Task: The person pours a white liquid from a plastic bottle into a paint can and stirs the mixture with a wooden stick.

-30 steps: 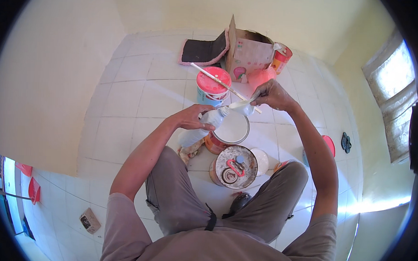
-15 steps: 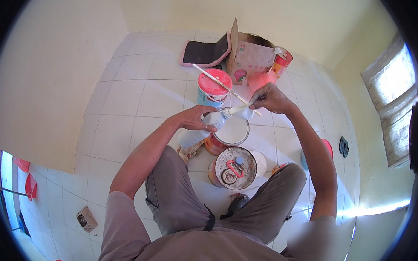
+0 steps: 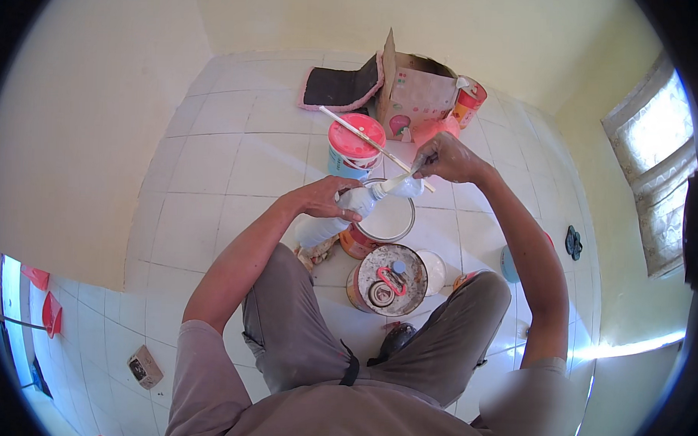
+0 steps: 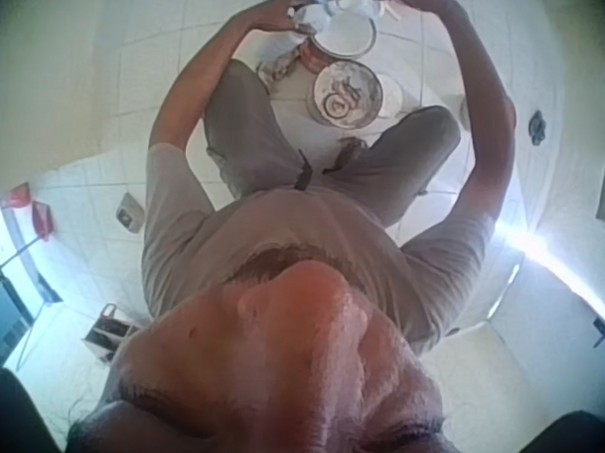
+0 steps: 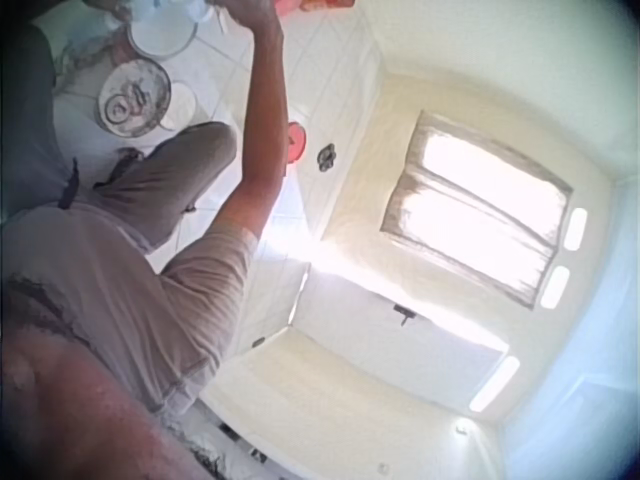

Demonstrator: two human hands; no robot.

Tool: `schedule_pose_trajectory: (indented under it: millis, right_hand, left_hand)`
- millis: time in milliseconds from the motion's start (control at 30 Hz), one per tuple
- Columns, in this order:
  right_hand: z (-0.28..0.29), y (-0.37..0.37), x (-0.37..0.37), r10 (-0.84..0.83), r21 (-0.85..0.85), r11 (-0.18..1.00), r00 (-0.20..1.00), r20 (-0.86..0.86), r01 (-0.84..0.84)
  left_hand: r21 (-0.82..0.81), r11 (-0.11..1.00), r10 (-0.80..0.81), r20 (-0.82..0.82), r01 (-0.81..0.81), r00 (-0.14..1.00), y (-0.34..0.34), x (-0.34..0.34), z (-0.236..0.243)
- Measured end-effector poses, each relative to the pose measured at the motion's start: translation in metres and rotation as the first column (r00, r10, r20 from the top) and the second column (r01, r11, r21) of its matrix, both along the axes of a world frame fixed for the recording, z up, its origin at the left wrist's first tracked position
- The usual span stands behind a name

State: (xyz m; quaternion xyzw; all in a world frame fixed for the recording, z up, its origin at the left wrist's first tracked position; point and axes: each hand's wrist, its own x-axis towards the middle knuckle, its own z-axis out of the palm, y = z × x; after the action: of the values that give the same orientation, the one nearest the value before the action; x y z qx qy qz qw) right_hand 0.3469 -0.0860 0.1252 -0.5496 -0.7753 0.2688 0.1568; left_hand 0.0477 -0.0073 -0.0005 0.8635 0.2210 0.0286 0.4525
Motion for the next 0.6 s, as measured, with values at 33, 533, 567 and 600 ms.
schedule_pose_trajectory:
  millis: [33,533,567,600]
  right_hand:
    - [0.000,0.000,0.001,0.008,0.044,0.999,0.999,0.038,-0.010]
    - [0.008,0.006,-0.009,0.068,0.071,0.994,0.990,0.122,-0.077]
    - [0.007,0.006,-0.008,0.066,0.089,0.993,0.990,0.128,-0.078]
    - [0.007,0.006,-0.009,0.067,0.088,0.993,0.990,0.128,-0.078]
  left_hand:
    - [0.006,1.000,0.004,-0.006,-0.004,1.000,-0.001,0.000,0.001]
    - [-0.004,1.000,-0.022,0.009,0.022,1.000,0.001,0.003,-0.001]
    - [-0.004,1.000,-0.023,0.009,0.023,1.000,0.001,0.003,-0.002]
    - [-0.001,1.000,-0.026,0.011,0.026,1.000,0.002,0.003,-0.002]
